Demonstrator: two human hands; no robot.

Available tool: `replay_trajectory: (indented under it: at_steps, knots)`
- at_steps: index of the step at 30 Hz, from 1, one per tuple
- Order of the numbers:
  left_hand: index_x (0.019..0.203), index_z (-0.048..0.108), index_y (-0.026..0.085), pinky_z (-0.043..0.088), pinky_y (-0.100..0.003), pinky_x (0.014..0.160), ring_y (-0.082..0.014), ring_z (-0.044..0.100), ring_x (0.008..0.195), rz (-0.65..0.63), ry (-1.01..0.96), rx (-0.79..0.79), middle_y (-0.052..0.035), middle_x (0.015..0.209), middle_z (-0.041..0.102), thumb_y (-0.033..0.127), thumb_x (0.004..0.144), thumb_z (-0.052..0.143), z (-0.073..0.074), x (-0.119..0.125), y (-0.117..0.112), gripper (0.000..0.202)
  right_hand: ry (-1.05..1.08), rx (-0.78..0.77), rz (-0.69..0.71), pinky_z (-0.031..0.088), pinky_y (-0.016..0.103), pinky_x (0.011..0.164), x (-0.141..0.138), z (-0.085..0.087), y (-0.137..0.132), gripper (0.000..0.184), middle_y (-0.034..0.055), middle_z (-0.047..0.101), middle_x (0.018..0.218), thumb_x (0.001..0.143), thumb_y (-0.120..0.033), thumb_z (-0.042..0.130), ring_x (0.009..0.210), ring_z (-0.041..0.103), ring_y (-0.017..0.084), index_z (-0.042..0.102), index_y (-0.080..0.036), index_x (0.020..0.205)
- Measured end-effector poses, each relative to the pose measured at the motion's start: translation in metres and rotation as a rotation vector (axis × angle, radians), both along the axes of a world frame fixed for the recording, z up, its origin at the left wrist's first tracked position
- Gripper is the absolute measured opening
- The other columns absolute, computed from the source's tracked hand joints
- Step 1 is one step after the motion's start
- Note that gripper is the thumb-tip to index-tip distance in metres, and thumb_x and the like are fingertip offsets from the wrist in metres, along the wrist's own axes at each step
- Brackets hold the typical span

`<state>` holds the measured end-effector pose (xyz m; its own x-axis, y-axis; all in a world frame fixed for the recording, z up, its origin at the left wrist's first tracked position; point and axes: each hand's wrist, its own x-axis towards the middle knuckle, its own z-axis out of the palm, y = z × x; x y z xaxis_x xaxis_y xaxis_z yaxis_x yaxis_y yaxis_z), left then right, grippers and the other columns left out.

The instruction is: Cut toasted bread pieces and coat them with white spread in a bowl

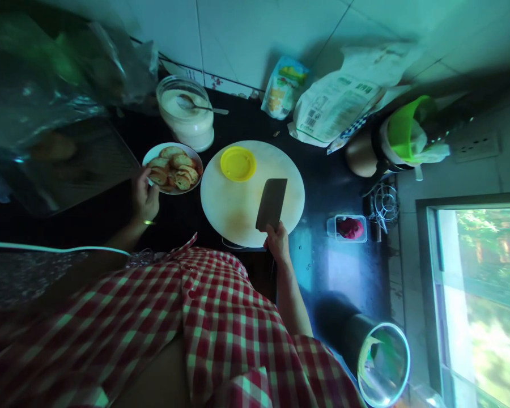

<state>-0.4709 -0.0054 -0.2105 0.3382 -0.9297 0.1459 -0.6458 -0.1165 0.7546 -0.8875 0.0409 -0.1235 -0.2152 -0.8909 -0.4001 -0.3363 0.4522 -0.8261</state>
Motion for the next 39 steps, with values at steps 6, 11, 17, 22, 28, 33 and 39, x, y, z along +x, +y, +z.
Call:
replay_trajectory:
  at_steps: [6,11,17,22,28,33,39]
  knots:
    - [0.126,0.071,0.017,0.04,-0.062,0.126,-0.0398,0.059,0.139,-0.091,-0.342,0.178,-0.0191,0.133,0.071,0.031,0.097,0.062,0.023,0.029,-0.02,0.033,0.0,-0.011,0.004,0.033,0.024,0.038,0.0,-0.004,0.001,0.033,-0.0034,0.072,0.067,0.076,-0.051,0.058,0.033,0.047,0.01,0.054,-0.024,0.095]
    - [0.097,0.061,0.022,0.046,-0.055,0.121,-0.0325,0.064,0.121,-0.199,-0.249,0.136,-0.0116,0.112,0.072,0.028,0.093,0.068,0.032,0.041,-0.029,0.01,0.005,0.003,-0.026,0.035,0.025,0.039,0.0,0.004,0.002,0.031,-0.0011,0.075,0.07,0.074,-0.05,0.058,0.033,0.047,0.009,0.054,-0.024,0.092]
    - [0.113,0.062,0.013,0.057,-0.033,0.098,-0.0161,0.062,0.099,0.135,0.167,0.16,-0.0066,0.114,0.075,0.019,0.099,0.062,0.049,0.052,-0.078,0.016,0.021,0.034,-0.07,0.036,0.024,0.039,0.004,0.011,0.004,0.027,-0.0031,0.07,0.061,0.073,-0.046,0.057,0.032,0.046,0.01,0.055,-0.024,0.089]
    - [0.112,0.075,0.01,0.052,-0.041,0.113,-0.0201,0.061,0.108,0.031,-0.021,0.167,-0.0076,0.113,0.077,0.018,0.098,0.061,0.054,0.05,-0.119,0.021,0.012,0.047,-0.084,0.036,0.025,0.039,0.009,0.017,0.005,0.026,-0.002,0.073,0.066,0.074,-0.044,0.058,0.032,0.046,0.01,0.055,-0.024,0.09]
    - [0.11,0.078,0.015,0.049,-0.048,0.118,-0.0237,0.058,0.108,-0.113,-0.265,0.112,-0.0084,0.105,0.072,0.023,0.097,0.062,0.044,0.055,-0.093,0.022,0.051,0.075,-0.143,0.036,0.026,0.039,0.004,0.02,0.01,0.025,-0.0036,0.069,0.062,0.073,-0.044,0.055,0.034,0.045,0.01,0.055,-0.024,0.089]
    - [0.128,0.077,0.018,0.04,-0.06,0.123,-0.0354,0.053,0.135,-0.421,-0.456,0.123,-0.012,0.142,0.07,0.033,0.096,0.07,0.048,0.029,-0.056,0.036,0.036,0.079,-0.161,0.034,0.025,0.038,0.003,0.017,0.011,0.025,-0.0049,0.066,0.059,0.075,-0.044,0.056,0.032,0.044,0.01,0.054,-0.024,0.09]
    - [0.12,0.077,0.024,0.038,-0.064,0.121,-0.0408,0.056,0.139,-0.416,-0.496,0.162,-0.0125,0.142,0.071,0.037,0.102,0.062,0.044,0.009,-0.035,0.027,0.039,0.07,-0.122,0.037,0.025,0.042,0.002,0.012,0.01,0.022,-0.0075,0.059,0.052,0.077,-0.043,0.057,0.034,0.046,0.012,0.055,-0.025,0.089]
